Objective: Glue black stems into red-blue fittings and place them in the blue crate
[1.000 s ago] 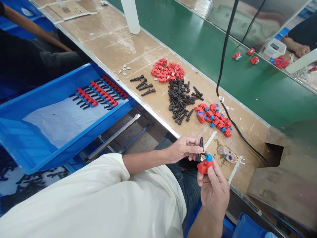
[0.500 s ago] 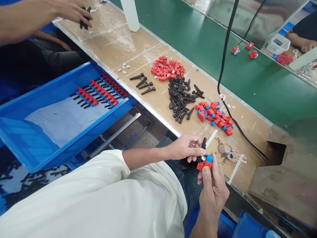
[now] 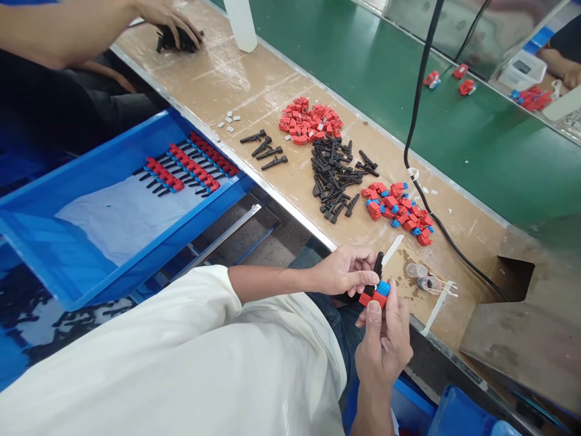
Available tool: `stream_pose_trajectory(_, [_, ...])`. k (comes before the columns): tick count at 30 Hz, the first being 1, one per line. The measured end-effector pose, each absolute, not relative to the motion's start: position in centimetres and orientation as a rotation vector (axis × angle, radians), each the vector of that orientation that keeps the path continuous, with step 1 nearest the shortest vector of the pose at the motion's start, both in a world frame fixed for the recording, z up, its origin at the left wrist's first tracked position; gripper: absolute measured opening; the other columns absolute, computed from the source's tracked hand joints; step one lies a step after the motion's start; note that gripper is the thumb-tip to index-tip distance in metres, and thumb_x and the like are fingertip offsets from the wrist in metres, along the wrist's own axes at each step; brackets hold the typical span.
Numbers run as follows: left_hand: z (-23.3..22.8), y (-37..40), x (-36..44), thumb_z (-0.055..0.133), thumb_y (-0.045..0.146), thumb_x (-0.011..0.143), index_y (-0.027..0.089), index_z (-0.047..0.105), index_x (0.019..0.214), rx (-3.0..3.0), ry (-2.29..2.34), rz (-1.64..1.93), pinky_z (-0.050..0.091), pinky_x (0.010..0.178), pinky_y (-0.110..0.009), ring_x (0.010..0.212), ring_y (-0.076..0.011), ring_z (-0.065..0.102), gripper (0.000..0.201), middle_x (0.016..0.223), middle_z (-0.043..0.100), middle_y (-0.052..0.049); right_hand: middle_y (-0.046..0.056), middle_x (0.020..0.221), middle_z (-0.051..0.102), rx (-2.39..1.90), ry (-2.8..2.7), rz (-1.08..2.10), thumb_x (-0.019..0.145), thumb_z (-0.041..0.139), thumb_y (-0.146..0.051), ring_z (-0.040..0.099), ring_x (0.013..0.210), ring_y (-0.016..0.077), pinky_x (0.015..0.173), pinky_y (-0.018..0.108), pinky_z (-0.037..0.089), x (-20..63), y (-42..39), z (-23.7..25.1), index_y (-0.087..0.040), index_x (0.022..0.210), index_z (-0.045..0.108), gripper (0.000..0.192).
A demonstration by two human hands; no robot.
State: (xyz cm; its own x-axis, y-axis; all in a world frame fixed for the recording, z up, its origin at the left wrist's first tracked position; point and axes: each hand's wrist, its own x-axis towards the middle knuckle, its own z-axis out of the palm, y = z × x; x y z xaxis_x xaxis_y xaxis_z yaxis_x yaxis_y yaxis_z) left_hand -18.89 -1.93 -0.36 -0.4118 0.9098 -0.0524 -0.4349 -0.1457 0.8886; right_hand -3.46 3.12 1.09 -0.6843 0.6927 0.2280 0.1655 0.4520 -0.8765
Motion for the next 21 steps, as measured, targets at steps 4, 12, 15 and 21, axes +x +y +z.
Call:
stream_pose_trajectory(4, [-0.8, -1.8, -19.0, 0.079, 0.067, 0.065, 0.014, 0.057, 0.078, 0.593, 1.043, 1.791, 0.041, 0.043, -0.019, 0.044, -0.0072, 0.053, 0.059, 0.057, 0.057, 0.003, 0.011, 0.108, 0.063, -0.807, -2.141, 1.278, 0.090, 0.067, -0.037, 0.063, 0.083, 0.0184, 0.067, 0.032, 0.056, -3.2, 4.2, 0.8, -0.023, 0.142, 0.054, 0.056])
stream_pose_trajectory(12, [-1.0, -1.8, -18.7, 0.086, 0.060, 0.062, 0.012, 0.069, 0.080, 0.497, 0.850, 1.827, 0.042, 0.059, -0.021, 0.065, -0.0094, 0.056, 0.053, 0.076, 0.063, -0.003, 0.011, 0.099, 0.068, -0.703, -1.794, 1.763, 0.092, 0.061, -0.042, 0.066, 0.081, 0.0203, 0.064, 0.036, 0.059, -3.2, 3.3, 0.5, -0.017, 0.123, 0.061, 0.039])
stream_pose_trajectory(15, [-1.7, -1.7, -18.7, 0.086, 0.062, 0.061, 0.013, 0.071, 0.080, 0.512, 0.866, 1.808, 0.044, 0.064, -0.023, 0.068, -0.0114, 0.057, 0.055, 0.078, 0.064, -0.004, 0.008, 0.094, 0.068, -0.747, -1.820, 1.701, 0.092, 0.062, -0.037, 0.065, 0.075, 0.0178, 0.062, 0.033, 0.058, -3.3, 3.0, 0.1, -0.017, 0.122, 0.061, 0.036])
stream_pose_trajectory(21, [-2.1, -1.7, -18.0, 0.074, 0.073, 0.068, 0.013, 0.075, 0.094, 0.649, 0.774, 1.814, 0.049, 0.090, -0.034, 0.099, -0.0252, 0.067, 0.066, 0.096, 0.071, -0.015, 0.010, 0.105, 0.064, -0.608, -2.109, 0.888, 0.083, 0.072, -0.024, 0.064, 0.095, 0.0220, 0.074, 0.035, 0.057, -3.9, 3.8, -0.1, -0.020, 0.121, 0.059, 0.040])
